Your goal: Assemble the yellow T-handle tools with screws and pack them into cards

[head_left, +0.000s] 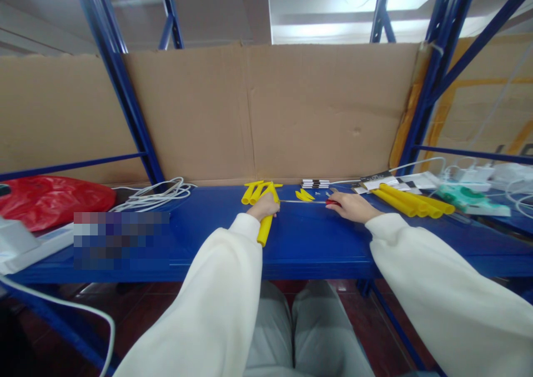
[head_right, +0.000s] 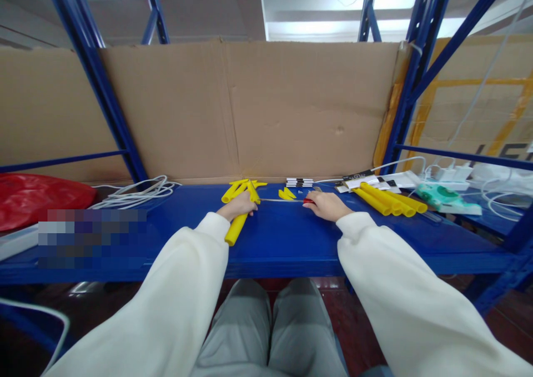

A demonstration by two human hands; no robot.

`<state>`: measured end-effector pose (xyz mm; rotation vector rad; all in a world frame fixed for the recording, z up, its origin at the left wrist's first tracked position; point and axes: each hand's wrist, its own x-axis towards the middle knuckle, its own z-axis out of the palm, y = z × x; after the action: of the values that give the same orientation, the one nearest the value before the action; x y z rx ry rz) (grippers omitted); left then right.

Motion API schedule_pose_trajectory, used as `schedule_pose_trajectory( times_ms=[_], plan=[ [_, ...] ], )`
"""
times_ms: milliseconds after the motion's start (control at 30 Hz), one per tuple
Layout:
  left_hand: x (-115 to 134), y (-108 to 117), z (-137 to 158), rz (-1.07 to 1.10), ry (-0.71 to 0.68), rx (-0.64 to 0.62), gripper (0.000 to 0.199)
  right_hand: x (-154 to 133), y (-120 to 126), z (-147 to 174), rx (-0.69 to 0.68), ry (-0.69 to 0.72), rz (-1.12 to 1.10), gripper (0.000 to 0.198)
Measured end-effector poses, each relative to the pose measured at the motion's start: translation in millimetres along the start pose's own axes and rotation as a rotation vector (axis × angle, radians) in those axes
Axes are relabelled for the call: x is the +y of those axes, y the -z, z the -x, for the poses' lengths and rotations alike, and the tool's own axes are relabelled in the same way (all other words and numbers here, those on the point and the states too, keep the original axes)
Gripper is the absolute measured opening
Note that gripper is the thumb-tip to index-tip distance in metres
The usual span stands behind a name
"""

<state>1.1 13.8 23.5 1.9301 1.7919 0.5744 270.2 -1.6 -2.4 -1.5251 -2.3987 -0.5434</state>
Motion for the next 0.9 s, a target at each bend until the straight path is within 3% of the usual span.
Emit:
schedule_pose_trajectory(
  times_ms=[300, 700, 900],
  plan=[
    [-0.9, -0.5, -1.4, -0.006, -0.020, 0.005, 0.022, -1.7, 4.5, 1.7, 0.013, -0.019, -0.009, 0.014],
    [-6.9, -4.2, -10.2, -0.003, -0.022, -0.001, 0.015, 0.4, 0.0, 0.7, -0.011, -0.025, -0.102, 0.025],
    [-4.4, -3.1, -6.4, 0.007, -0.025, 0.000, 0.021, -1.1, 3.2, 1.0, 0.002, -0.016, -0.062, 0.015]
  ],
)
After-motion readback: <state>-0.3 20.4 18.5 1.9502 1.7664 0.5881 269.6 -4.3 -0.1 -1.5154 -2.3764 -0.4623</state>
